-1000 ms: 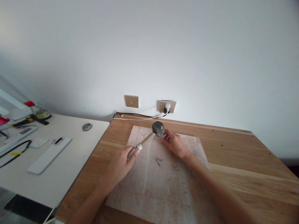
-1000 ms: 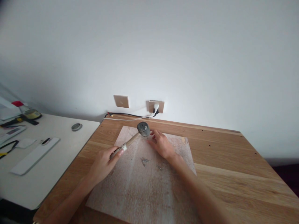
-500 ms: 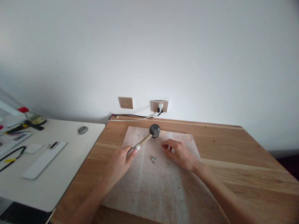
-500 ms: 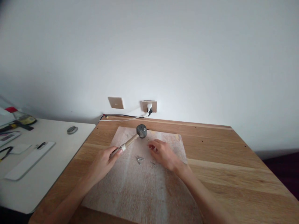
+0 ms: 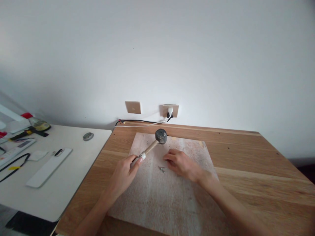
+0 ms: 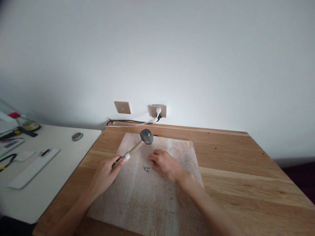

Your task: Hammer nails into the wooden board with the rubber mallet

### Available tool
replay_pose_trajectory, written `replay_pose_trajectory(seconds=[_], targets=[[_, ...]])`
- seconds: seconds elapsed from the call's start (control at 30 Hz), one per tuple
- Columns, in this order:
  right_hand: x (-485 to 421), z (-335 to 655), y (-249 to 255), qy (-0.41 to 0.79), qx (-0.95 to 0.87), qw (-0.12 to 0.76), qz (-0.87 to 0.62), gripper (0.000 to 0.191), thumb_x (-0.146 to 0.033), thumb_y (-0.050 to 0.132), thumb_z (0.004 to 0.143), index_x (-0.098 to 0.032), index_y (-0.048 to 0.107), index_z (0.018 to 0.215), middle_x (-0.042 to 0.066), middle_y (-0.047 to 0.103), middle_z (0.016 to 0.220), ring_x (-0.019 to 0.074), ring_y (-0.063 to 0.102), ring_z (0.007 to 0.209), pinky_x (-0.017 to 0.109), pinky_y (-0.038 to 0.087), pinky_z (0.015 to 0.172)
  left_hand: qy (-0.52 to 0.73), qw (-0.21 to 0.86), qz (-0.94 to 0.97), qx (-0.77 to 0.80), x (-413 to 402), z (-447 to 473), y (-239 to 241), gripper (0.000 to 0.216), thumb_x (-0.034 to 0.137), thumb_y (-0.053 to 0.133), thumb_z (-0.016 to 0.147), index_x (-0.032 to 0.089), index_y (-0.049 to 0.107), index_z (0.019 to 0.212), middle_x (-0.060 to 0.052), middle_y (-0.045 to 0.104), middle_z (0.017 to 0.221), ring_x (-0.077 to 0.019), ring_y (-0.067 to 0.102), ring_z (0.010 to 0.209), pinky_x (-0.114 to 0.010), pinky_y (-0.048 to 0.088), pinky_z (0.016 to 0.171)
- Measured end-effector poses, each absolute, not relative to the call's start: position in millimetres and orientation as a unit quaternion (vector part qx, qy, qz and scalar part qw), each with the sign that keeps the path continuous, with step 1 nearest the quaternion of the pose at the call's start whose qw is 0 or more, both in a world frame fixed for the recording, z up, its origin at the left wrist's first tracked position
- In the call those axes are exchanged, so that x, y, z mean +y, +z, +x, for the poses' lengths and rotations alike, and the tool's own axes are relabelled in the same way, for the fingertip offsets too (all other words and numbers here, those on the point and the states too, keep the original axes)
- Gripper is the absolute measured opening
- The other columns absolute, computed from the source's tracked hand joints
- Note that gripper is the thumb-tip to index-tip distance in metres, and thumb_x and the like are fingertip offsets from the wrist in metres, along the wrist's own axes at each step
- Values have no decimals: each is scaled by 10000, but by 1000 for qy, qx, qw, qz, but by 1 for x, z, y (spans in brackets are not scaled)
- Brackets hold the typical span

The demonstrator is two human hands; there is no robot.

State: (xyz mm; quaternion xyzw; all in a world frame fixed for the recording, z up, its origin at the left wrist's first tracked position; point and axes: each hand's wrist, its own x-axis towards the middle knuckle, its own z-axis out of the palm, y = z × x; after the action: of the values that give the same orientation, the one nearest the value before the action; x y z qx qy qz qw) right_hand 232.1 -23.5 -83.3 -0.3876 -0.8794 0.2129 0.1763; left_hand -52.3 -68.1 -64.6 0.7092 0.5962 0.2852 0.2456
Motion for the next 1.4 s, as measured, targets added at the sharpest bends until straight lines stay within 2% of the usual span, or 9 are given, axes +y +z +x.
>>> replay_pose_trajectory(seconds=[0.13,0.3,0.67,0.87,1.03,1.23,1.4], targets=[[9,255,-94,303,-753,302,-500,204,-107,653,835,-247,770,926,36,801,903,190,749,774,301,602,749,293,248,701,601,-69,-51,-63,474,573,467,995,190,709,855,-23,670,667,-195,643,644,-285,427,642],[29,259,-108,296,-719,340,-530,153,-180,635,845,-273,752,879,26,830,896,232,788,828,373,638,808,295,251,702,598,-69,-51,-61,469,564,455,997,200,700,829,-17,656,650,-189,623,623,-285,428,641],[19,248,-111,248,-749,341,-511,126,-218,603,880,-243,726,890,55,804,944,222,775,846,354,618,821,291,255,702,598,-71,-55,-66,456,555,467,1006,199,680,817,-15,655,663,-190,647,653,-280,427,644],[20,248,-114,223,-759,322,-520,86,-238,621,874,-253,682,934,19,765,833,193,720,734,318,585,732,287,258,701,599,-71,-54,-65,448,549,466,1005,199,680,825,-15,657,663,-192,641,649,-289,415,650],[19,245,-113,207,-769,312,-518,252,-225,616,888,-216,665,1135,26,752,881,174,692,739,306,561,754,289,255,710,589,-70,-50,-62,450,550,462,1007,200,673,816,-14,652,666,-185,625,638,-289,395,640],[15,247,-110,195,-765,316,-526,151,-261,638,915,-220,652,1059,48,746,897,188,700,756,307,562,737,268,249,726,582,-64,-39,-63,457,543,447,1019,196,653,805,-9,619,669,-173,580,624,-282,358,621],[3,269,-104,183,-756,332,-534,250,-223,603,930,-214,630,1178,75,745,1031,193,723,825,331,593,783,248,248,742,571,-61,-32,-68,448,534,451,1028,197,639,799,-17,631,682,-186,600,648,-290,355,634]])
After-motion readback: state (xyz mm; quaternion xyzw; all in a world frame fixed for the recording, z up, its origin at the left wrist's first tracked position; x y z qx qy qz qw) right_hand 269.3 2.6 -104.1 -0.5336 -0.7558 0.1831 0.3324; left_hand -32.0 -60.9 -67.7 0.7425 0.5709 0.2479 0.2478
